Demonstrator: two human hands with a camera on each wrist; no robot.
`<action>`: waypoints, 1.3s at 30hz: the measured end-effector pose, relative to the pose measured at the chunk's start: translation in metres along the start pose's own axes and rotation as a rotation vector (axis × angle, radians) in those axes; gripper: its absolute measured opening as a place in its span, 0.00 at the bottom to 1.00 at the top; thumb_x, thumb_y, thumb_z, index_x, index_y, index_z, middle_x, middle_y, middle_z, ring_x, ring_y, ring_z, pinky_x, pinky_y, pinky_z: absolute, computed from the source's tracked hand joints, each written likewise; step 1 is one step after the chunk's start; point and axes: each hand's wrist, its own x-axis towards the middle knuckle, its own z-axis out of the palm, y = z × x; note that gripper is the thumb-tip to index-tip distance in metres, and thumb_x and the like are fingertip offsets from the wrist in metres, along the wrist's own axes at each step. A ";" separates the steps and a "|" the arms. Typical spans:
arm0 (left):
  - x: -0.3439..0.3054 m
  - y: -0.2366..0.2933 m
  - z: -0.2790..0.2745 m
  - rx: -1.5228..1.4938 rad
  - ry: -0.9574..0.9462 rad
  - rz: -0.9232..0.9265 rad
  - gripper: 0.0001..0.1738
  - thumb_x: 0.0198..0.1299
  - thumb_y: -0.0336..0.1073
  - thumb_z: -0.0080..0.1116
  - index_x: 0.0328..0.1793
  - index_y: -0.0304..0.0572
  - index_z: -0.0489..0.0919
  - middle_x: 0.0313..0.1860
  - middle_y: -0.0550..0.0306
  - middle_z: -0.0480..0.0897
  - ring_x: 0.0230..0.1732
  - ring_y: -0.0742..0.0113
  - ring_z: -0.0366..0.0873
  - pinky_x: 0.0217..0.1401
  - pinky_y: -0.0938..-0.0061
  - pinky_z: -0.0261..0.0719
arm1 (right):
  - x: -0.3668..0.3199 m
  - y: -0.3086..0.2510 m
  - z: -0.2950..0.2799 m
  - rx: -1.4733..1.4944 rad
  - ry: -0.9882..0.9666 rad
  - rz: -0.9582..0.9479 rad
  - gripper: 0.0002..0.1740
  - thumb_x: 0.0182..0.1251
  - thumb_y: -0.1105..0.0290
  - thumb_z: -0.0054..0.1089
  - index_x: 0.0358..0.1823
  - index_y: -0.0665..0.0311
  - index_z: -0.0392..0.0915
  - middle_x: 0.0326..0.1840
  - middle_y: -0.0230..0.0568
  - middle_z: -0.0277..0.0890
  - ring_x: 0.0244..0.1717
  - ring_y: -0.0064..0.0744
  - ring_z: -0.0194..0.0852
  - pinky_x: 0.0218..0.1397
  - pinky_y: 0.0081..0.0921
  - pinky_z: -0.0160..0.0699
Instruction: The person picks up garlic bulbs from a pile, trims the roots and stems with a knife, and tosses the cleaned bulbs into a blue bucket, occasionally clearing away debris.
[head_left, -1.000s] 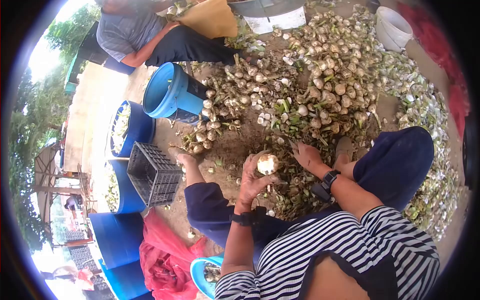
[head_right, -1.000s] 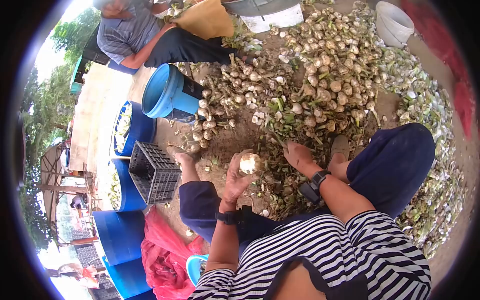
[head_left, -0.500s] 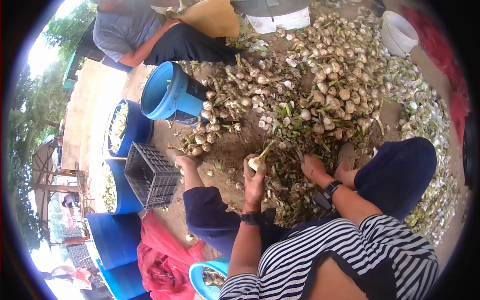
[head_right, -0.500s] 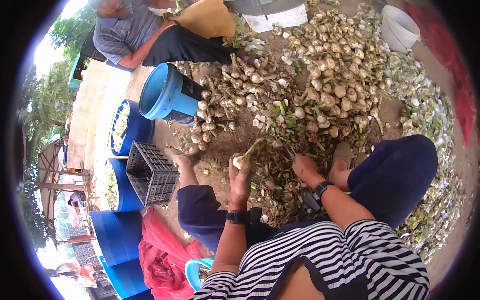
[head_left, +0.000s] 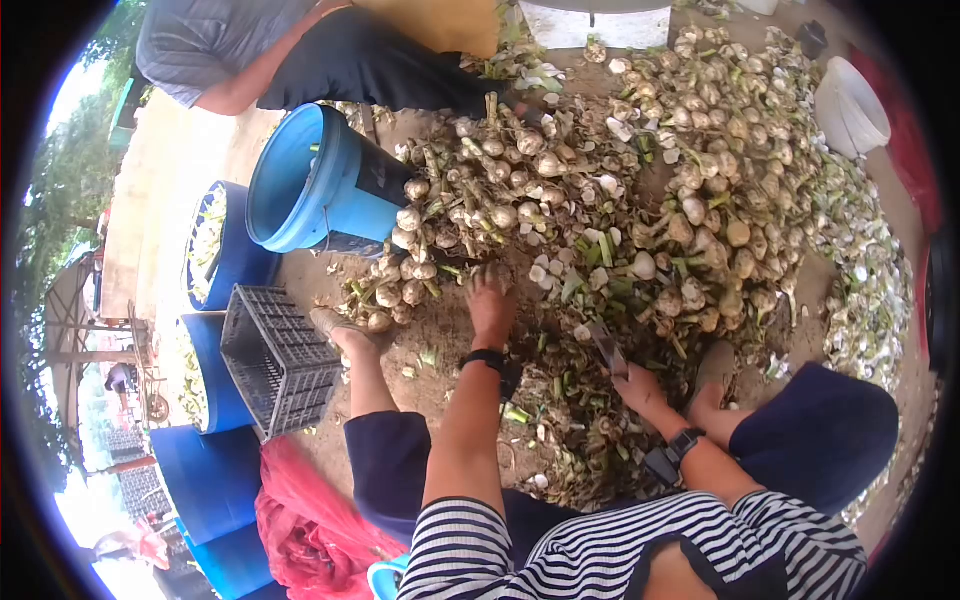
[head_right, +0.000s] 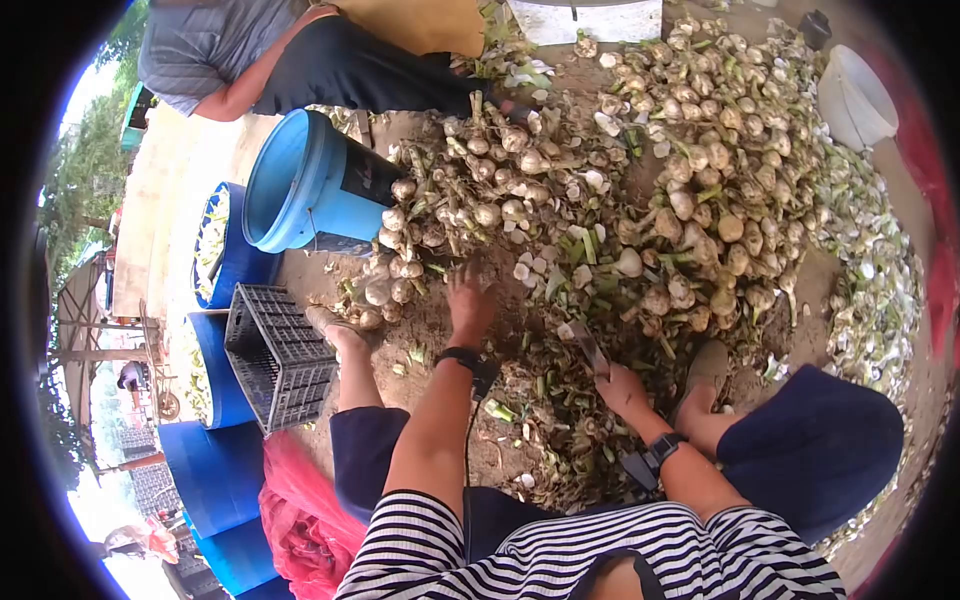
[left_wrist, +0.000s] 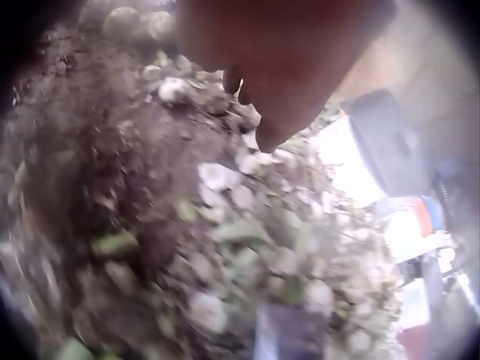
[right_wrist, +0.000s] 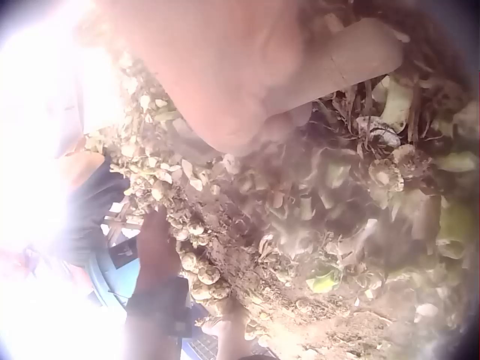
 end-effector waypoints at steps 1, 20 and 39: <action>0.015 -0.017 0.001 0.132 -0.013 -0.043 0.43 0.53 0.46 0.68 0.75 0.44 0.63 0.71 0.47 0.66 0.73 0.43 0.58 0.75 0.52 0.55 | -0.001 -0.005 -0.004 0.007 -0.025 0.048 0.20 0.69 0.60 0.53 0.51 0.71 0.76 0.35 0.52 0.77 0.31 0.47 0.74 0.36 0.46 0.71; -0.154 0.076 -0.057 -1.179 -0.386 -0.306 0.29 0.63 0.47 0.61 0.62 0.33 0.72 0.47 0.55 0.79 0.44 0.70 0.74 0.48 0.73 0.74 | -0.050 -0.105 -0.033 -0.252 0.237 -0.329 0.12 0.66 0.62 0.57 0.42 0.64 0.75 0.33 0.46 0.78 0.36 0.51 0.79 0.38 0.43 0.78; -0.223 0.100 -0.161 -1.138 -0.325 0.081 0.33 0.49 0.27 0.70 0.64 0.40 0.73 0.46 0.62 0.77 0.51 0.70 0.74 0.55 0.74 0.74 | -0.071 -0.066 -0.033 -0.208 0.241 -0.361 0.12 0.70 0.61 0.51 0.41 0.64 0.73 0.22 0.47 0.69 0.21 0.50 0.68 0.28 0.51 0.71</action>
